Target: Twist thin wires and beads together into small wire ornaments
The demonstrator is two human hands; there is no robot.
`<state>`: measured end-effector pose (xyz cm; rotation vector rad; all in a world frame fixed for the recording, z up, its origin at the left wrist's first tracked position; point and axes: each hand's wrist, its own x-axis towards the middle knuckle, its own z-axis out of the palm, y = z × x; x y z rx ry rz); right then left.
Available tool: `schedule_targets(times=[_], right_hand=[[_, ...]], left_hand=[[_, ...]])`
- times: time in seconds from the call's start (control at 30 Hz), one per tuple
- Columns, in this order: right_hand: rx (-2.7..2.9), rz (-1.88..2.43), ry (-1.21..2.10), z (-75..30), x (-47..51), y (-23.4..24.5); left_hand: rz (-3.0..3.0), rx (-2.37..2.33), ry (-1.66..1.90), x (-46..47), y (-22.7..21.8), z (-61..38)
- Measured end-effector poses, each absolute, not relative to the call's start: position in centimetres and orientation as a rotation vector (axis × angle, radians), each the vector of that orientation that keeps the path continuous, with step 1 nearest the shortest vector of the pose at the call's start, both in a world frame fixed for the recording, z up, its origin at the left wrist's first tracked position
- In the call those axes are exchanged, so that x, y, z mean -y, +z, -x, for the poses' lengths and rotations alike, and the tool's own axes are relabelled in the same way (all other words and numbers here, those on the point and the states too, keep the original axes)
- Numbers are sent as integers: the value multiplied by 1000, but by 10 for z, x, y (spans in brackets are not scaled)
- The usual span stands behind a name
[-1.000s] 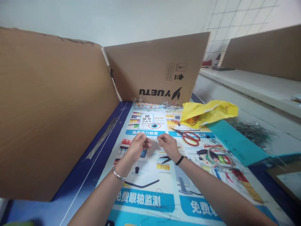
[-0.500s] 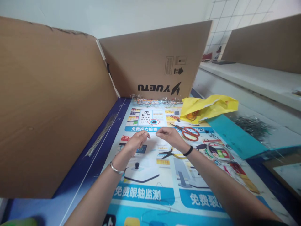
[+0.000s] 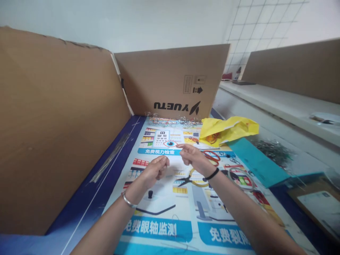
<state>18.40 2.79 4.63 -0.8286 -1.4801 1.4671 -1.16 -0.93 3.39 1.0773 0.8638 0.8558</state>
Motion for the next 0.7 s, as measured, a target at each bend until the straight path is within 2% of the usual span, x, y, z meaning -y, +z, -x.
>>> schedule_targets(times=[0.1, 0.23, 0.43, 0.6, 0.7], right_hand=[[1593, 810, 1553, -171, -21, 41], [1760, 870, 1382, -161, -14, 41], [1629, 932, 1228, -167, -17, 50], [1529, 934, 1235, -175, -19, 59], [1533, 978, 1233, -175, -19, 60]], left_hand=[[-994, -779, 841, 13, 32, 7], [-935, -730, 825, 17, 30, -2], [-917, -636, 818, 17, 22, -5], [-1052, -790, 831, 15, 18, -2], [-1343, -886, 810, 12, 18, -1]])
